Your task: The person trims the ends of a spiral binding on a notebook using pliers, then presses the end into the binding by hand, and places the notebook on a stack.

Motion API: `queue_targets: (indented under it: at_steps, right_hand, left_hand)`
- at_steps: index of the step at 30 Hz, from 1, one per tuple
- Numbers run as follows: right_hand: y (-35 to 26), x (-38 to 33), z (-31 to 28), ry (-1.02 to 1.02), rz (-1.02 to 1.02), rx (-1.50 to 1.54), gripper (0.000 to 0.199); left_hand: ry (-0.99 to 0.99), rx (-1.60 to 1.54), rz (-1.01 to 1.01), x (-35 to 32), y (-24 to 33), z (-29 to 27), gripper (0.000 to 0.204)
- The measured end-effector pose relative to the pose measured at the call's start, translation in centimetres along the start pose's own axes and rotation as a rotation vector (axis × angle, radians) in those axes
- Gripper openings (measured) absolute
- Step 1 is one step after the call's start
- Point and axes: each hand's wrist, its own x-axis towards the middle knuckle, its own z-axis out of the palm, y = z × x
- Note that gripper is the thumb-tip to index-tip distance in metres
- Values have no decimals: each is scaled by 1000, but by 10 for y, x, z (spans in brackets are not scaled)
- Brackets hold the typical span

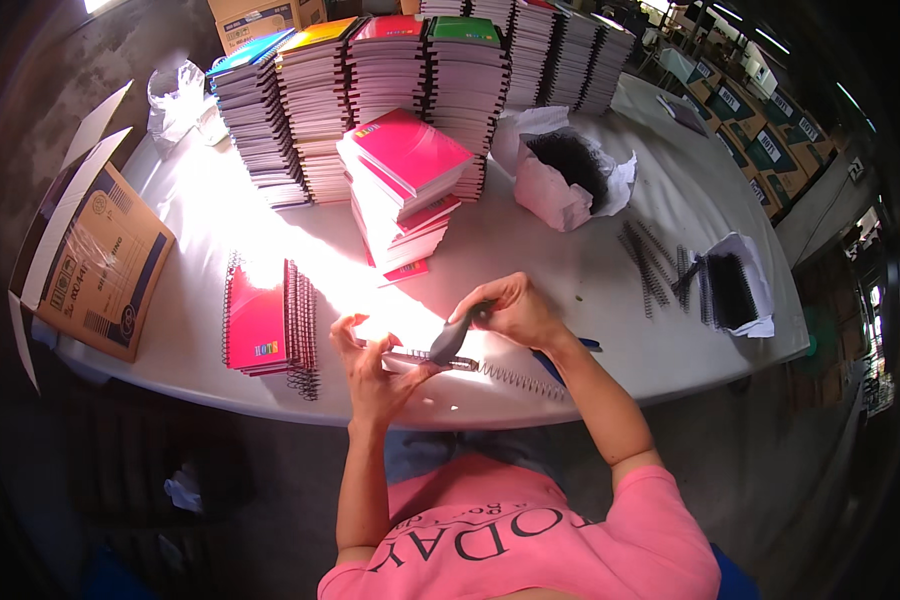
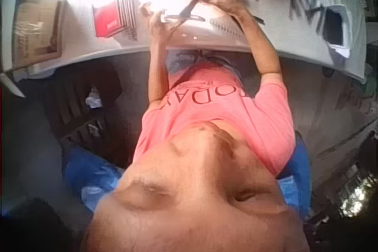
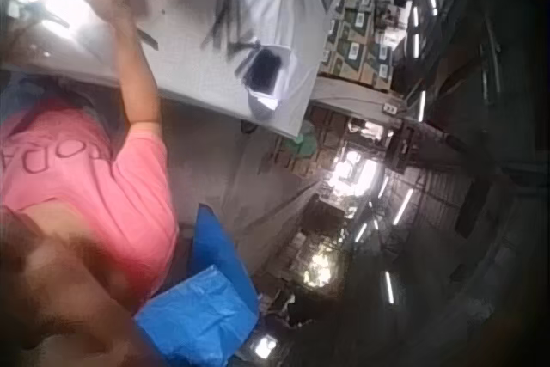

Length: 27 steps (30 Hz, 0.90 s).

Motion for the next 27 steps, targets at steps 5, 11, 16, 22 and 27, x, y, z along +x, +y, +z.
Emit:
queue_targets:
  at_steps: [5, 11, 16, 22, 27]
  right_hand:
    - [7, -2, 3, 36, 41, -60, 13]
    - [-6, -4, 11, -1, 18, -297, 26]
    - [-14, -6, 16, -165, -104, 5, 25]
    - [-18, 1, 25, -134, -88, 77, 26]
    - [8, 13, 21, 29, -6, -21, 23]
  left_hand:
    - [-143, 86, 102, 2, -16, -4, 58]
    - [-73, 15, 84, -1, -12, 10, 71]
    - [20, -135, -132, -2, -20, 21, 94]
    - [-65, -87, -88, -11, -35, 24, 89]
    - [-119, -179, -149, -8, -24, 23, 78]
